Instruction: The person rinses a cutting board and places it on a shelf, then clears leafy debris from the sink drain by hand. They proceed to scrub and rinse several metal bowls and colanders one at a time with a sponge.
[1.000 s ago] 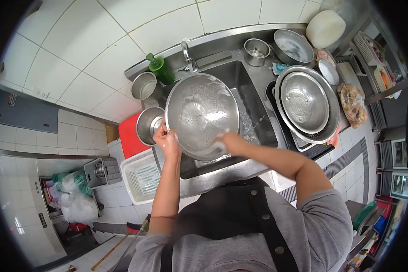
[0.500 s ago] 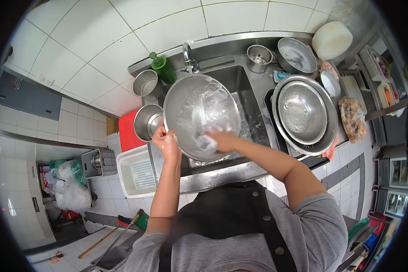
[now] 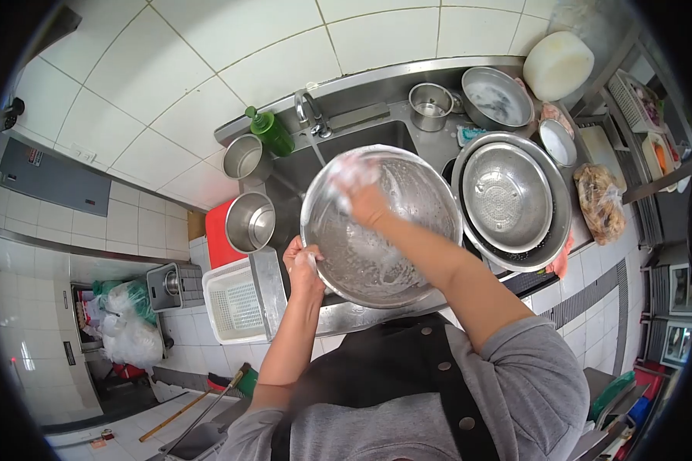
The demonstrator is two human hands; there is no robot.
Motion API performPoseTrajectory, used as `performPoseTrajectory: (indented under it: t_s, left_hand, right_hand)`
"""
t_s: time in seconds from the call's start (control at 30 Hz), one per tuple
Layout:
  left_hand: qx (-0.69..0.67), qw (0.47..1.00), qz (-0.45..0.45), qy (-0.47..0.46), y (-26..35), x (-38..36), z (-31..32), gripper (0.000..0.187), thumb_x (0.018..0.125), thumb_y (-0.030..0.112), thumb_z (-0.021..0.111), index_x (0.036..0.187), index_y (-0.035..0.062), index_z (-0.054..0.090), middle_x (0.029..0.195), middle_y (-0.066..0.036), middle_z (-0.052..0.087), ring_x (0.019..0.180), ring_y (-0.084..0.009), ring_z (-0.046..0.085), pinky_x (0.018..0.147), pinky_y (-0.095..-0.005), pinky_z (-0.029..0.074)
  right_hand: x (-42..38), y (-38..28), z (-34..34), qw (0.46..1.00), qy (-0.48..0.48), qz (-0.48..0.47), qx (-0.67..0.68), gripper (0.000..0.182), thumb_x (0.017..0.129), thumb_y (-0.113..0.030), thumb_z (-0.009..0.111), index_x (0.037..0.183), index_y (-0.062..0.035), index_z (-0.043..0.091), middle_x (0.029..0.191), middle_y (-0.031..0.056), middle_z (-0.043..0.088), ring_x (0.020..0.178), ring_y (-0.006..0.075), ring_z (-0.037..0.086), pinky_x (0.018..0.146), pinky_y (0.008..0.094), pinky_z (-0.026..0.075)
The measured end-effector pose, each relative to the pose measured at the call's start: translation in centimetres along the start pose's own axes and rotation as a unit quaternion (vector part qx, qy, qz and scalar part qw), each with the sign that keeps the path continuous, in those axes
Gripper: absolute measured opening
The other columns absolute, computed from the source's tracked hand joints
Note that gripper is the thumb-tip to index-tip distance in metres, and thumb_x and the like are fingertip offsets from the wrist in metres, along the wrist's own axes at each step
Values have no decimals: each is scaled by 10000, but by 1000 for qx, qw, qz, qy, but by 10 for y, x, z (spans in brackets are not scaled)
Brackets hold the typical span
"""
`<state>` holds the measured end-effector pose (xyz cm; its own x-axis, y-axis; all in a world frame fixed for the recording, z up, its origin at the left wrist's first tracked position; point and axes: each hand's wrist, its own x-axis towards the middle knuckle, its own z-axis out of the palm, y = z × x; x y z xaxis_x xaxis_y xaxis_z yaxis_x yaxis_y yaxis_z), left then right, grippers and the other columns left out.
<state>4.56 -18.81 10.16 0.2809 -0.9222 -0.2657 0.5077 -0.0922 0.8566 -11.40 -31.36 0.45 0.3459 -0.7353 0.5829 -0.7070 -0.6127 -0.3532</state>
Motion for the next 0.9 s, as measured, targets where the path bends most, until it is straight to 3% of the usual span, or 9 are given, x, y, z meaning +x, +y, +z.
performPoseTrajectory:
  t_s: [0.13,0.23,0.33,0.4,0.47,0.53,0.6,0.8,0.9]
  left_hand:
    - [0,999,22,26,-16,4,-7,216,613,-117,480,583,85,408,539,-29,493,474,-97,415,468,-236,342]
    - [-4,999,21,25,-22,2,7,212,626,-124,470,584,78,423,547,-19,499,468,-89,417,458,-229,335]
    - [-3,997,71,9,-20,28,-20,219,624,-138,455,590,77,432,571,-31,506,458,-91,425,441,-228,339]
    - [-8,994,106,25,1,29,-20,226,630,-136,451,583,83,415,585,-33,515,457,-89,424,450,-229,351]
    - [-3,991,132,23,4,37,-37,243,627,-139,456,575,90,396,604,-29,525,461,-88,426,465,-224,358]
    - [35,990,131,37,9,34,-42,245,621,-139,467,572,90,395,615,-27,532,478,-87,437,479,-214,355]
    - [44,991,114,47,4,25,-41,231,605,-136,477,569,79,403,620,-25,532,502,-86,455,483,-219,353]
    - [60,997,44,-30,7,2,4,185,593,-107,501,601,67,437,586,-31,517,463,-93,428,443,-227,331]
    - [60,994,87,-22,-1,24,1,200,586,-113,495,575,68,411,700,-49,567,504,-102,445,479,-236,342]
  right_hand:
    - [24,-14,-24,945,59,285,149,774,817,-158,608,1503,-203,253,1519,232,230,1430,433,157,1136,580,127]
    - [8,-90,-2,936,158,156,272,683,876,-137,555,1491,-109,258,1484,206,291,1415,393,208,1155,469,163]
    - [-44,-135,27,650,46,313,691,599,923,-182,532,1451,-28,295,1449,179,331,1369,352,298,1158,418,184]
    - [-74,-113,1,817,-202,148,519,580,933,-221,542,1455,-91,324,1469,155,346,1378,333,312,1162,389,185]
    - [-80,-66,-38,846,-417,81,323,485,921,-224,531,1395,-214,428,1453,147,386,1372,347,334,1153,527,186]
    - [-50,-26,-83,881,-474,18,1,569,872,-291,581,1417,-281,420,1530,146,290,1435,343,238,1094,713,106]
    - [-50,37,-54,923,-229,-66,-303,656,842,-290,598,1454,-292,363,1566,123,221,1452,358,184,1096,713,107]
    - [-31,-23,6,996,-25,10,82,738,875,-270,604,1511,-192,237,1554,300,64,1444,456,64,1116,638,99]
    - [-52,-103,23,907,-46,150,390,746,858,-303,636,1475,-92,275,1523,275,173,1411,445,169,1135,532,174]
